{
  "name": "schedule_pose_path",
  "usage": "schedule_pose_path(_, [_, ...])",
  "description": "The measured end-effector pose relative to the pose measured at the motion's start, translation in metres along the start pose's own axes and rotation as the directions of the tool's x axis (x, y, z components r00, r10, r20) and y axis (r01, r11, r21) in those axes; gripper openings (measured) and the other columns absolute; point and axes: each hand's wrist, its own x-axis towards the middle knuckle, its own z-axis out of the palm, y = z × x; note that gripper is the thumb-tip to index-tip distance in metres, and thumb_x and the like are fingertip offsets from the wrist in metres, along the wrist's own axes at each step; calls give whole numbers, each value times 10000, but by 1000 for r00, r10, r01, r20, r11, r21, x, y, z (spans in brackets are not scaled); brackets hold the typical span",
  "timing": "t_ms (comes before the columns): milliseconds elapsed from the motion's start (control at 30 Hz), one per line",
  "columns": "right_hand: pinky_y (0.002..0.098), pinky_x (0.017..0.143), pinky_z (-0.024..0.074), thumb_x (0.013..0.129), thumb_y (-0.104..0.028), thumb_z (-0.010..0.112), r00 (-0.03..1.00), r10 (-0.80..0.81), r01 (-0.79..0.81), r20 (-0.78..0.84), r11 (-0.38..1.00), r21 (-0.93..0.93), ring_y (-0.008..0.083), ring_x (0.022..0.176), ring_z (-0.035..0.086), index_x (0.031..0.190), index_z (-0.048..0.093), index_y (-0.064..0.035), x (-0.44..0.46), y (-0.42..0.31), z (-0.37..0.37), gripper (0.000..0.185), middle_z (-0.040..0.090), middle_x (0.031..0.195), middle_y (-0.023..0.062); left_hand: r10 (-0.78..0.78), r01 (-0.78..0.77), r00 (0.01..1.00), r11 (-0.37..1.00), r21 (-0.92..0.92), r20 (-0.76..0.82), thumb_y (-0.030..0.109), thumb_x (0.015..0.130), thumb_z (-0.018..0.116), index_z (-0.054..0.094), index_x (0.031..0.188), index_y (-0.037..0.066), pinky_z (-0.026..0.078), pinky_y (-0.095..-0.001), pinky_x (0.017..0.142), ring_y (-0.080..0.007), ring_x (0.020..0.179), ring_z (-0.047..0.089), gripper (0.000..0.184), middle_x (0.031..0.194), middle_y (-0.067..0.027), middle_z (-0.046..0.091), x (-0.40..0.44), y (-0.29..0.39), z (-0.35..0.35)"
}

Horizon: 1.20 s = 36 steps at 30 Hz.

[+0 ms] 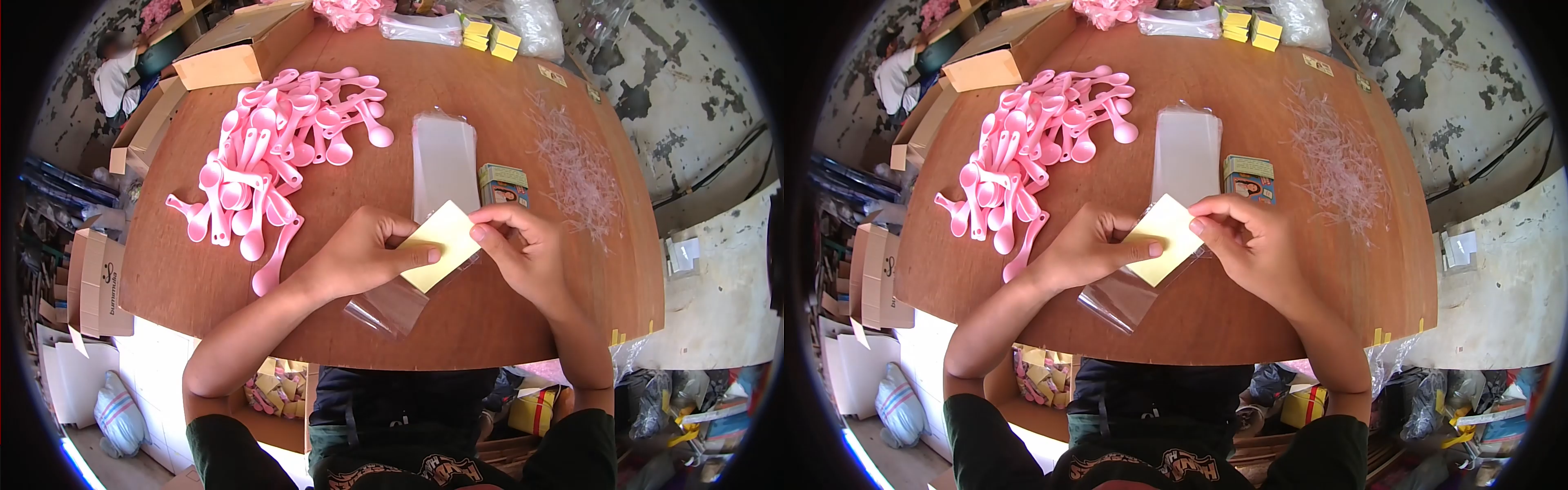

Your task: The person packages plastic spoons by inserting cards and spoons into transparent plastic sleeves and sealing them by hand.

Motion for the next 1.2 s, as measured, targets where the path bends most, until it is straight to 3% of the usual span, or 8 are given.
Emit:
schedule_pose_path(100, [198,558,402,889,-77,669,984,-116,129,136,987,-91,42,635,526,972,702,-29,3,3,-2,101,655,834,33,-26,26,1000,999,25,6,198,902,698,710,1050,-16,448,-202,615,-1,739,540,260,824,8,687,-1,3,-1])
schedule_pose_path(267, [200,562,409,888,-82,669,963,-132,145,233,989,-42,58,715,561,992,705,-39,2,4,3,118,649,934,43,91,-90,993,996,26,-69,190,906,682,720,994,-10,446,-248,572,-14,662,529,222,708,-21,673,1,1,3])
schedule_pose_path(467, [213,598,480,903,-113,665,941,64,-125,332,978,164,83,783,597,1083,667,-17,0,1,1,204,631,1046,67,225,-218,966,974,65,-124,188,902,680,713,1020,-5,493,-265,637,-44,711,602,229,784,-90,721,5,-5,7])
schedule_pose_path(533, [221,586,513,913,-123,655,873,214,-326,439,925,196,85,785,598,1136,640,-10,0,-2,-2,250,619,1080,66,224,-217,966,974,64,-128,194,906,675,713,1024,1,501,-270,653,-54,724,619,230,801,-103,726,7,-4,8])
schedule_pose_path(733, [222,559,528,910,-135,662,794,289,-416,534,900,132,78,734,597,1193,613,-22,0,-3,-6,308,621,931,39,284,-261,950,951,169,-132,228,935,630,721,986,17,499,-288,632,-84,687,641,236,753,-117,705,13,19,10])
schedule_pose_path(900, [226,549,537,899,-124,674,813,297,-428,501,888,168,82,697,597,1202,604,-19,0,-6,-13,328,618,864,31,328,-315,945,910,271,-3,278,954,610,706,1019,-16,513,-269,684,-92,744,639,316,795,-81,708,27,36,12])
schedule_pose_path(1033, [252,532,556,857,-79,711,838,297,-422,457,885,198,111,722,627,1102,619,23,1,-3,-19,281,648,880,63,339,-326,941,912,250,-10,299,949,616,706,1023,-17,512,-279,693,-101,762,629,336,847,-94,696,38,40,18])
schedule_pose_path(1200, [216,537,533,858,-95,716,858,280,-388,431,903,184,82,726,622,1124,623,27,-2,1,-19,308,642,878,40,262,-266,964,952,151,45,305,950,614,699,1051,-17,514,-296,744,-130,808,638,348,928,-120,705,44,44,24])
